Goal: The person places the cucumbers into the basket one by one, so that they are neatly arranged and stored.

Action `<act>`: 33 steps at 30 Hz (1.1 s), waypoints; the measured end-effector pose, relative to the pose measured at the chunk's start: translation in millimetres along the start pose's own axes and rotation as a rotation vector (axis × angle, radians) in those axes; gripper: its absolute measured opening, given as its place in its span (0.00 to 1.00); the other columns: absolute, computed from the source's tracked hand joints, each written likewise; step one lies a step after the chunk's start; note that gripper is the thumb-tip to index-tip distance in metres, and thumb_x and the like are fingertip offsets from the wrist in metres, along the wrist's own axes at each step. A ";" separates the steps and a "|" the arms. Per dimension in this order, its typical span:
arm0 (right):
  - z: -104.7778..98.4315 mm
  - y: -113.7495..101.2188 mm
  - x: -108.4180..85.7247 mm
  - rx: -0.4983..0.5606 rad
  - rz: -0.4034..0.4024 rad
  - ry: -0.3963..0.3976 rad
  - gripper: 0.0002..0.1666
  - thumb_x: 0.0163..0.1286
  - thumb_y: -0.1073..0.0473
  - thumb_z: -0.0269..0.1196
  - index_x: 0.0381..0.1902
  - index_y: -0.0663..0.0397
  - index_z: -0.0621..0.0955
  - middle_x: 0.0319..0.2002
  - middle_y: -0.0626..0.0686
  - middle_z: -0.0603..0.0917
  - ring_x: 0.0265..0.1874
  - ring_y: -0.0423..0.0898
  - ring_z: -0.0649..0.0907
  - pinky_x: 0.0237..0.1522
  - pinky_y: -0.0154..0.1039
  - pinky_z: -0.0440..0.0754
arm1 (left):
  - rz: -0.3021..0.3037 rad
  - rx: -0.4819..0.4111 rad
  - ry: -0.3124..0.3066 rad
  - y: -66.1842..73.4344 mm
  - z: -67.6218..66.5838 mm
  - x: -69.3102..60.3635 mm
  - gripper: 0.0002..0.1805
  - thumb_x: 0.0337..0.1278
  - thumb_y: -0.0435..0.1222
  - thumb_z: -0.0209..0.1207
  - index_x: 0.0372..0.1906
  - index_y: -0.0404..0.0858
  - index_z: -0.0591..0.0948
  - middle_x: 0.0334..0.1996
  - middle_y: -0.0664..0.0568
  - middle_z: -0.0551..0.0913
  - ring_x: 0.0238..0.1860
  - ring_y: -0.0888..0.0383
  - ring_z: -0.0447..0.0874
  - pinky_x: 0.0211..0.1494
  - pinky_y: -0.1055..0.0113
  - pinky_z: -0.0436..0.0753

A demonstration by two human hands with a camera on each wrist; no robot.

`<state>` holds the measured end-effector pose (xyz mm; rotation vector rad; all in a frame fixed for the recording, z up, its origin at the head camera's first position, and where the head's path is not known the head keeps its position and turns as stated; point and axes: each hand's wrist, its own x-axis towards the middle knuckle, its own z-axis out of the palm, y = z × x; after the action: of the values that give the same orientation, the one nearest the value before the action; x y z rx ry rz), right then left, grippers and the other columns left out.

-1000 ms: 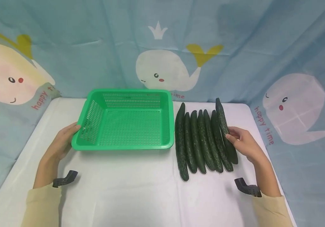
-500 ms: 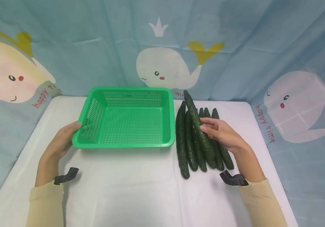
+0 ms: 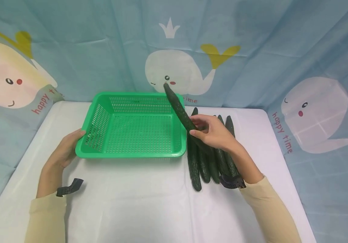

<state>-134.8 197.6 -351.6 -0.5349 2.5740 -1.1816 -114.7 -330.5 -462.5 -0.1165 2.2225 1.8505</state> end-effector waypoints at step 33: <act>88.9 -83.2 69.4 -0.445 -0.285 -0.189 0.24 0.79 0.59 0.63 0.71 0.44 0.81 0.67 0.48 0.85 0.50 0.46 0.86 0.35 0.40 0.78 | 0.051 -0.103 0.034 -3.5 10.5 1.1 0.43 0.85 0.53 0.45 0.86 0.31 0.46 0.67 0.52 0.79 0.51 0.73 0.89 0.52 0.76 0.89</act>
<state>-145.1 57.8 -349.8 -1.0808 2.6528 -0.5804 -113.6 -320.8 -467.8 -0.1121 2.1719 2.0046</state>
